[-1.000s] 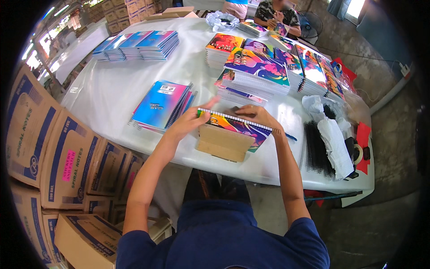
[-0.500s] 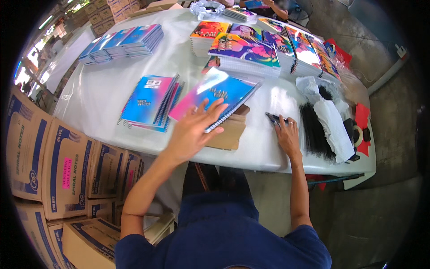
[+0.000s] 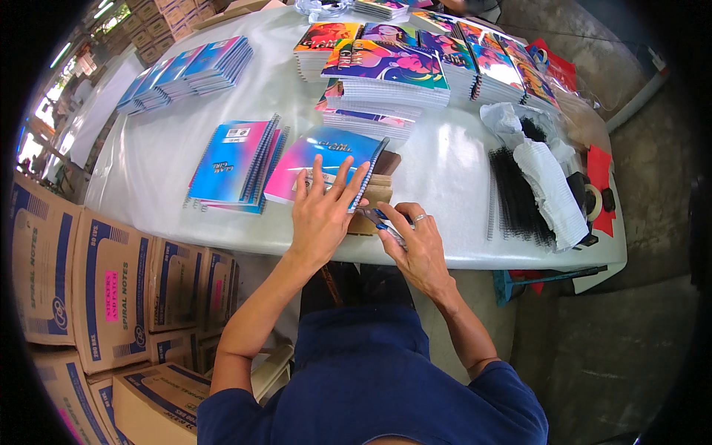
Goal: The person assembles spiral notebooks. They align a stack of notebook covers and pages on a wooden block, thread a metal coil through the side holes by hand, and use pliers to crimp the ends of the coil. They repeat this process for several notebooks and stack them on the table.
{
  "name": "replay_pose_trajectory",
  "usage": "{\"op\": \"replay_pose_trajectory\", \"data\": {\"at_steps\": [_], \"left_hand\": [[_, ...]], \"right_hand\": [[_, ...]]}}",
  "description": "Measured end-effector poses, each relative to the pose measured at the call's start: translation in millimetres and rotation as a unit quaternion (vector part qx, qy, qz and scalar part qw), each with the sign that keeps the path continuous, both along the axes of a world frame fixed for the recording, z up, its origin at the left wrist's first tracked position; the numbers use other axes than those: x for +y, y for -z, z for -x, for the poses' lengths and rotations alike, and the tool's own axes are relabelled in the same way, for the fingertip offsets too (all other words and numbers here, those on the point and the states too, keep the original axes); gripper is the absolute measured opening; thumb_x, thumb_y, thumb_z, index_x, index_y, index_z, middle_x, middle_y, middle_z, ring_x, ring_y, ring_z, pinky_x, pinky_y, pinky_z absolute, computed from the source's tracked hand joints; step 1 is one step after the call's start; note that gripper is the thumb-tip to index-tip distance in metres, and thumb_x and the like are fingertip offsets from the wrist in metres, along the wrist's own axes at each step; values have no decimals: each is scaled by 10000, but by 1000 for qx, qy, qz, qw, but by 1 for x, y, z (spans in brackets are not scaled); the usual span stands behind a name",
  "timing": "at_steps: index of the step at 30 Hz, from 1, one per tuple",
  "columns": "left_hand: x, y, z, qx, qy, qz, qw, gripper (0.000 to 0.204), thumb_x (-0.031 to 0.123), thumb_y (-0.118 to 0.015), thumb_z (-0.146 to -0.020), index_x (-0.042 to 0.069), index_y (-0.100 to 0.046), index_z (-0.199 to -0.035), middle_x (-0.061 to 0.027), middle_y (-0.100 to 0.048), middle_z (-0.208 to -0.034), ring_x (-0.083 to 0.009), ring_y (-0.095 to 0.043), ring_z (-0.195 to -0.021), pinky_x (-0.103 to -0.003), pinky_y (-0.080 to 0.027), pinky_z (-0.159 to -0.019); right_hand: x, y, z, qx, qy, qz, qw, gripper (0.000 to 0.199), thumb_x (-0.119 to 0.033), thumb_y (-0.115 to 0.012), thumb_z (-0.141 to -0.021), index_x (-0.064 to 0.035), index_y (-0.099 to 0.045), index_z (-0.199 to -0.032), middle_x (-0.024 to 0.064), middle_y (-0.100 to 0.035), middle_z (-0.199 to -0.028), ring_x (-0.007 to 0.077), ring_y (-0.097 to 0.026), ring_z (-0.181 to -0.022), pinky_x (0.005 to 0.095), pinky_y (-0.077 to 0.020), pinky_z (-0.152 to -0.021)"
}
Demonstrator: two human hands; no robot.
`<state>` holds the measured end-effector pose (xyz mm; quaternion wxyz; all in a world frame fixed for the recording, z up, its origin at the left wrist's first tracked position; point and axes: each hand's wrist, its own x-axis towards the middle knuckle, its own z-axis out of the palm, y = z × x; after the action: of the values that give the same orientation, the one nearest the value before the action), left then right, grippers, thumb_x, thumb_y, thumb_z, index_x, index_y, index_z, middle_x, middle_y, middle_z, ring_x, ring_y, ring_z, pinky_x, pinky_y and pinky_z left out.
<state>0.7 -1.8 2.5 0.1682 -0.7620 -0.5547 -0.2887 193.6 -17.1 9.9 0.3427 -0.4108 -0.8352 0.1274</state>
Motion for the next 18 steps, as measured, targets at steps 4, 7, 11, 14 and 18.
{"op": "replay_pose_trajectory", "data": {"at_steps": [4, 7, 11, 14, 18], "left_hand": [[1, 2, -2, -2, -6, -25, 1000, 655, 180, -702, -797, 177, -454, -1403, -41, -521, -1376, -417, -445, -1249, -535, -356, -984], [2, 1, -2, -3, -10, -31, 999, 557, 292, -657, -849, 157, -497, -1365, -60, -569, -1316, -434, -490, -1192, -554, -353, -956], [-2, 3, 1, -12, -4, -9, 1000, 620, 165, -688, -796, 159, -481, -1381, -10, -530, -1373, -388, -463, -1251, -535, -352, -996], [-4, -5, 10, -4, 3, -10, 1000, 611, 140, -680, -786, 170, -499, -1370, -4, -535, -1368, -346, -475, -1258, -528, -355, -1004], [14, -39, 58, -30, -54, -67, 996, 621, 95, -675, -774, 202, -510, -1364, -4, -533, -1369, -292, -503, -1251, -508, -375, -1019]], "right_hand": [[2, -1, -3, -23, 10, -30, 999, 408, -175, -646, -850, -99, -586, -1246, 109, -536, -1085, 264, -527, -918, 376, -430, -795], [5, 0, -2, -48, 7, -58, 997, 384, -213, -645, -869, -77, -591, -1224, 114, -540, -1015, 236, -546, -886, 358, -422, -764], [21, -4, -8, 42, -96, 452, 886, 345, -254, -551, -956, -26, -576, -1213, 142, -549, -897, 199, -559, -775, 334, -433, -700], [39, -17, -17, 46, -220, 417, 881, 347, -255, -463, -1005, 18, -560, -1197, 165, -554, -855, 185, -550, -706, 332, -450, -662], [51, -29, -26, 91, -141, 258, 952, 318, -216, -473, -997, 26, -558, -1186, 163, -571, -899, 238, -577, -757, 355, -467, -714]]}}
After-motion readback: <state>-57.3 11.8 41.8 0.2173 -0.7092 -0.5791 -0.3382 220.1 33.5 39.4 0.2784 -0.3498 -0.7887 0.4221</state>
